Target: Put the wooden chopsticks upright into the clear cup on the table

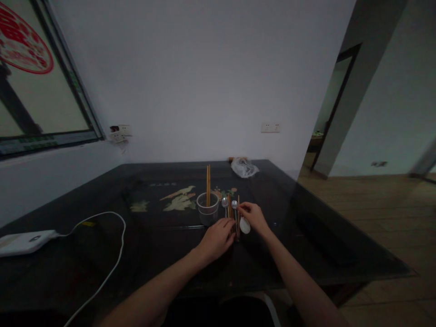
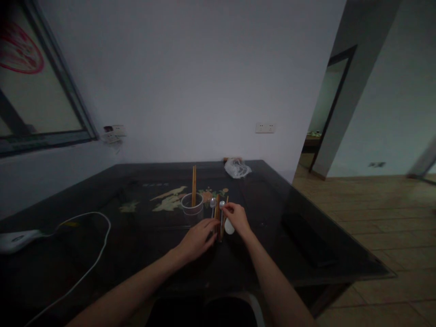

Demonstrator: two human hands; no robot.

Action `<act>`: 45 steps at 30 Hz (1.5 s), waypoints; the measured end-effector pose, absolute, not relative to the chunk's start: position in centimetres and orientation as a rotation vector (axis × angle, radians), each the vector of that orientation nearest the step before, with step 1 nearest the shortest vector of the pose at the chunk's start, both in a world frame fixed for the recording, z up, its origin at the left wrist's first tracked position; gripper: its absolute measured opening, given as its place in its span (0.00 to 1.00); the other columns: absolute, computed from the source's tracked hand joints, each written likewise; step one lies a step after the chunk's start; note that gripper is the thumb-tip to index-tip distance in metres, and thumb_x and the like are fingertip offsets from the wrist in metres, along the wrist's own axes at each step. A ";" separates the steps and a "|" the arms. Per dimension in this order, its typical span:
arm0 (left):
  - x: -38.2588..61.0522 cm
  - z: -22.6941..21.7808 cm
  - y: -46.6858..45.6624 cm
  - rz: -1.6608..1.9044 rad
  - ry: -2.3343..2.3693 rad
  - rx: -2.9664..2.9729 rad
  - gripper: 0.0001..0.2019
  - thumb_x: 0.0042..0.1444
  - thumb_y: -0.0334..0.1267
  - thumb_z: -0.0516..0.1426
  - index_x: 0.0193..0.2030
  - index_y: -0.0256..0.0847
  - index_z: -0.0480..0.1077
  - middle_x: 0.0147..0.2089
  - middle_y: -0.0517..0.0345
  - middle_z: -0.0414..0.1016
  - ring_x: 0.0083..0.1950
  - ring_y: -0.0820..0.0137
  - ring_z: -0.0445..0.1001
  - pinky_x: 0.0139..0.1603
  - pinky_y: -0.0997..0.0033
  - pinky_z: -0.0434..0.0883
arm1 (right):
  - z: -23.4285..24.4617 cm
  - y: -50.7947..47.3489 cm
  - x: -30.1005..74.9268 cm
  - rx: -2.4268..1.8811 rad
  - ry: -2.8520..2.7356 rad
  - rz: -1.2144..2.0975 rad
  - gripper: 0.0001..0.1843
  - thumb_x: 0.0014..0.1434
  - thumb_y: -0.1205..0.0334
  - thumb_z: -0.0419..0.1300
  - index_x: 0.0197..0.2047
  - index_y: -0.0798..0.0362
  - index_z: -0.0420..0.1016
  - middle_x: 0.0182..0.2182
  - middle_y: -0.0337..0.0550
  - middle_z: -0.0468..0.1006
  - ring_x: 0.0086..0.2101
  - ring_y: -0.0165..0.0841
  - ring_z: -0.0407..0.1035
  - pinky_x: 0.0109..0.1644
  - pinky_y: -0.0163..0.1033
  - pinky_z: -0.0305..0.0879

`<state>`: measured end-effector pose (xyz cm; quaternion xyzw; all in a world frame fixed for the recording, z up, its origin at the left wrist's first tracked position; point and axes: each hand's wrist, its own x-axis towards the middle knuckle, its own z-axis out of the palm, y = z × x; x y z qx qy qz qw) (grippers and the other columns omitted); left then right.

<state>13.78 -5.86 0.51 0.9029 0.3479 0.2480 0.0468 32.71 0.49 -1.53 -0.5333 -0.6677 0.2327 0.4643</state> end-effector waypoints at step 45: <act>13.6 -2.5 -4.7 0.396 1.379 2.756 0.24 0.58 0.26 0.44 0.61 0.31 0.60 0.64 0.38 0.61 0.65 0.58 0.60 0.62 0.57 0.63 | -2.1 0.4 32.6 -1.397 -1.726 0.496 0.10 0.54 0.59 0.57 0.33 0.53 0.79 0.29 0.44 0.81 0.31 0.36 0.73 0.35 0.36 0.64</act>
